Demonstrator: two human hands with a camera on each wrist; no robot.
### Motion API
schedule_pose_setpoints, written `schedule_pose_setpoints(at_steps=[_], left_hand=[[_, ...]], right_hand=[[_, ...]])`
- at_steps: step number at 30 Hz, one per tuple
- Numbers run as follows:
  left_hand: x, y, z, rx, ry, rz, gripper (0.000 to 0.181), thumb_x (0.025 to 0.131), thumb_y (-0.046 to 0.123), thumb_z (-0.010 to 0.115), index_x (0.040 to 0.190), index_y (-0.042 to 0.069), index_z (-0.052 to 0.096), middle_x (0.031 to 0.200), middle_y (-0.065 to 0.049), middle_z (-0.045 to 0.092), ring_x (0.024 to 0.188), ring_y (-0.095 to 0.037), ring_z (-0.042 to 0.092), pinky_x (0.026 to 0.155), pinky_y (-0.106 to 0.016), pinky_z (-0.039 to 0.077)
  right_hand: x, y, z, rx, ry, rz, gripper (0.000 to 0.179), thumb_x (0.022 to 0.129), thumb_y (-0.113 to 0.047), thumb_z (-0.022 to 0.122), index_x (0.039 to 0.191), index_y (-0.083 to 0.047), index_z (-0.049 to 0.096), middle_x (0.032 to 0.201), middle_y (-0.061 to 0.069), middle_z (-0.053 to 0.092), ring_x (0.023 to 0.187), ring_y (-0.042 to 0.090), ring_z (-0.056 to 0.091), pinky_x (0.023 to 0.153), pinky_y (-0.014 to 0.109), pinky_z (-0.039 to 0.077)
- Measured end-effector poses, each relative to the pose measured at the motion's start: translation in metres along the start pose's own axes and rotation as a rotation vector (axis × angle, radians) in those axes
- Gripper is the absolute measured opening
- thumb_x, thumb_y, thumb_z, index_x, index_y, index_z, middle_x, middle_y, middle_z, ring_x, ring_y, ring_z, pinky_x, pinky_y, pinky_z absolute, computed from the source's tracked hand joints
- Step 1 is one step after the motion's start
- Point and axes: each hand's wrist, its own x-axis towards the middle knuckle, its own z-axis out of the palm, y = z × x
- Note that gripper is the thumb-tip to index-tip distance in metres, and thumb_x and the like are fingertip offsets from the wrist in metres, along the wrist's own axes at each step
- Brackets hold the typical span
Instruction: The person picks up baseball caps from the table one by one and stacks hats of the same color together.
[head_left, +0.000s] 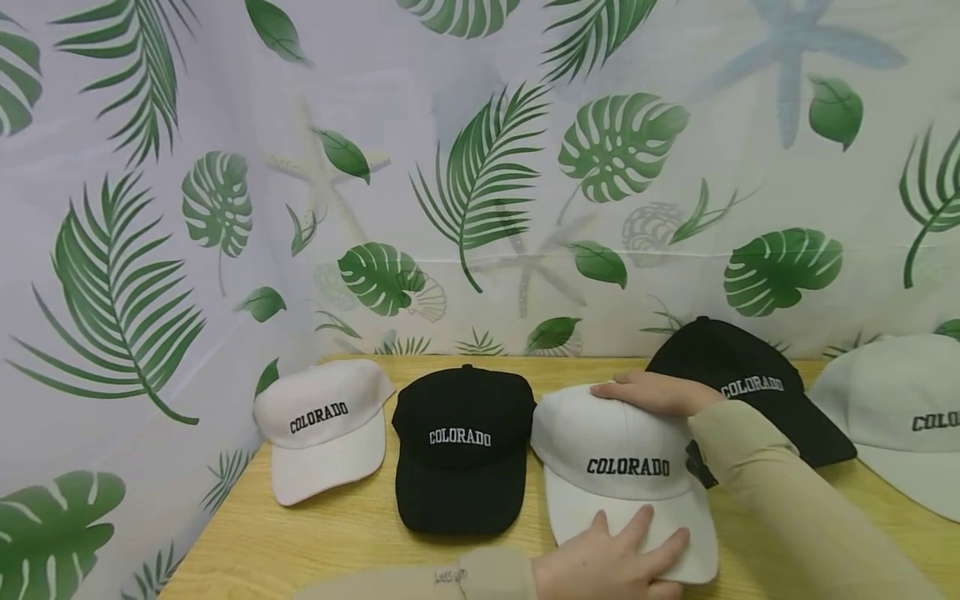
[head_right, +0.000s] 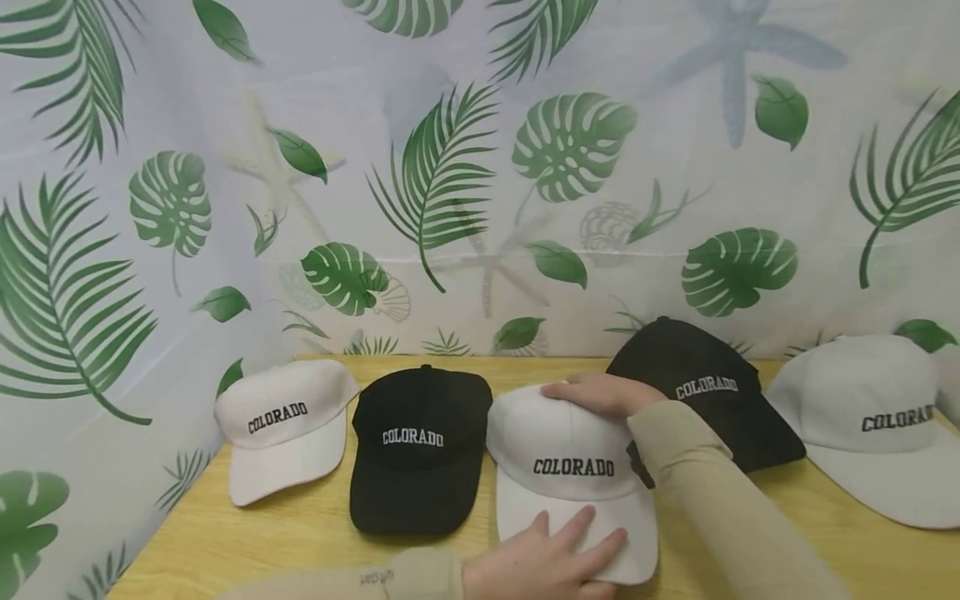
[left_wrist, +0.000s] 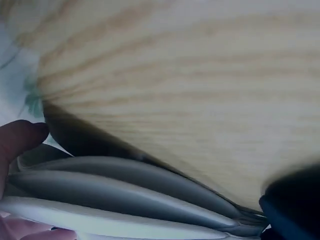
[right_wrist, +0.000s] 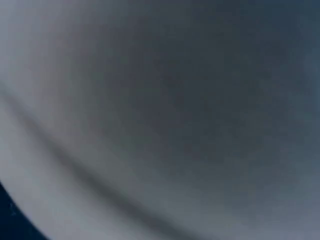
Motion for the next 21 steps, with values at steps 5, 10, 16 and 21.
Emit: schedule_pose_setpoints(at_steps=[5, 10, 16, 21], left_hand=[[0.0021, -0.0014, -0.0006, -0.009, 0.006, 0.018, 0.044, 0.092, 0.05, 0.03, 0.13, 0.027, 0.032, 0.138, -0.006, 0.025, 0.117, -0.024, 0.037, 0.068, -0.026, 0.048], [0.003, -0.0015, -0.0004, -0.071, -0.013, 0.009, 0.045, 0.091, 0.052, 0.031, 0.129, 0.028, 0.03, 0.137, -0.005, 0.026, 0.118, -0.025, 0.036, 0.069, -0.026, 0.048], [0.0006, 0.0018, -0.0006, -0.026, 0.052, -0.028, 0.04, 0.092, 0.048, 0.031, 0.127, 0.028, 0.034, 0.135, -0.006, 0.03, 0.115, -0.029, 0.038, 0.067, -0.029, 0.049], [-0.0006, -0.0019, -0.0039, -0.06, 0.028, -0.021, 0.038, 0.092, 0.048, 0.033, 0.126, 0.032, 0.034, 0.135, -0.004, 0.028, 0.118, -0.027, 0.036, 0.069, -0.029, 0.049]], right_hand=[[-0.0029, 0.0004, 0.0031, 0.037, -0.046, 0.003, 0.074, 0.086, -0.058, 0.035, 0.132, -0.001, 0.038, 0.133, 0.022, 0.035, 0.116, 0.036, 0.037, 0.088, 0.049, 0.033], [-0.0062, -0.0014, 0.0053, 0.018, -0.032, 0.001, 0.074, 0.087, -0.058, 0.035, 0.131, 0.001, 0.039, 0.131, 0.022, 0.036, 0.117, 0.036, 0.036, 0.089, 0.05, 0.032], [-0.0105, -0.0051, 0.0059, -0.163, 0.152, -0.034, 0.074, 0.088, -0.058, 0.032, 0.127, 0.006, 0.04, 0.119, 0.023, 0.048, 0.104, 0.035, 0.048, 0.081, 0.049, 0.039], [-0.0063, -0.0008, 0.0069, -0.259, 0.246, -0.039, 0.073, 0.091, -0.054, 0.028, 0.126, 0.009, 0.037, 0.118, 0.026, 0.048, 0.104, 0.039, 0.048, 0.082, 0.051, 0.037]])
